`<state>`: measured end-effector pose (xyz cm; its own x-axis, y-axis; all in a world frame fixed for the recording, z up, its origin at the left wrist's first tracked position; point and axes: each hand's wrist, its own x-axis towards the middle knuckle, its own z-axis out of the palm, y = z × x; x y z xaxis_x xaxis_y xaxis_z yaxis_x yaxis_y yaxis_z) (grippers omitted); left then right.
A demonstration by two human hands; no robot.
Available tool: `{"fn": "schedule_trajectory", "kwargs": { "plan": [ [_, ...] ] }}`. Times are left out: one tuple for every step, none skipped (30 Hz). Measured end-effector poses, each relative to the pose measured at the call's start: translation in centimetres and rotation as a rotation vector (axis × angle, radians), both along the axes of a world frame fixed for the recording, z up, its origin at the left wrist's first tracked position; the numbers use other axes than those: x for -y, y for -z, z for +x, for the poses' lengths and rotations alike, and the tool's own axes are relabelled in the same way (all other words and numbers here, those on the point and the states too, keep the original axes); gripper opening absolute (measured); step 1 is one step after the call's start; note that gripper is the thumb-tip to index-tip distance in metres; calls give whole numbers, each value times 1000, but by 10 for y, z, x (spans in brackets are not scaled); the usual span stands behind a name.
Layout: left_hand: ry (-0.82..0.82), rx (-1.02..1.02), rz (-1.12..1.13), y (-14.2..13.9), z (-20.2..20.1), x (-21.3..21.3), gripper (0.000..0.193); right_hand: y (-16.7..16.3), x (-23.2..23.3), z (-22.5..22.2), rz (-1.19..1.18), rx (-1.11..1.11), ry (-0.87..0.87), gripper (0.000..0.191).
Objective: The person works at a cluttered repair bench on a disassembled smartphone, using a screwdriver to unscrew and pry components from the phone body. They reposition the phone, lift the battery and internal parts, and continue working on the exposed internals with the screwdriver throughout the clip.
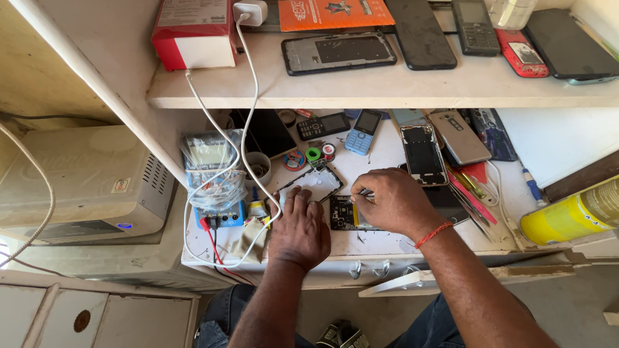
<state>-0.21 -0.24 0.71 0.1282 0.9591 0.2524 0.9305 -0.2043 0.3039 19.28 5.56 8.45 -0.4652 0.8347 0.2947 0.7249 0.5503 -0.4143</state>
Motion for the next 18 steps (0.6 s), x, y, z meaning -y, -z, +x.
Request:
{"fn": "schedule_trajectory", "kwargs": {
  "plan": [
    [0,7,0,0,0,0,32,0,0,0,-10,-8,0,7],
    [1,14,1,0,0,1,33,1,0,0,-20,-17,0,7],
    [2,21,2,0,0,1,33,1,-1,-1,-20,-9,-2,7],
    [1,10,10,1,0,1,34,1,-1,-1,-19,-1,-3,8],
    [0,-2,18,1,0,1,35,1,-1,-1,-18,6,-5,8],
    [0,-13,27,1,0,1,36,2,-1,-1,-6,1,-15,8],
    [3,-16,36,1,0,0,38,2,-1,-2,7,-3,-24,8],
    [6,-18,46,1,0,0,40,2,-1,-2,20,-8,-34,8],
    [8,-20,54,1,0,0,42,2,-1,-2,6,-8,-29,8],
    [9,-18,41,1,1,0,43,3,-1,-2,-8,-7,-24,8],
    [9,-15,27,0,1,0,43,3,-1,-2,-21,-7,-20,9],
    [9,-12,14,0,1,0,44,3,-1,-3,-20,-4,-20,9],
    [9,-16,-4,-1,1,0,44,3,-1,-3,-19,-1,-21,9],
    [9,-20,-21,-2,1,0,44,3,-1,-3,-18,1,-21,9],
    [10,-25,-39,-2,1,0,44,2,-1,-3,-16,8,-22,8],
    [10,-24,-33,-3,1,0,44,2,-2,-3,-14,15,-22,8],
    [11,-24,-28,-3,1,0,43,1,-2,-4,-12,21,-23,7],
    [11,-23,-23,-4,1,0,43,0,-2,-4,-3,37,-46,7]
  ]
}}
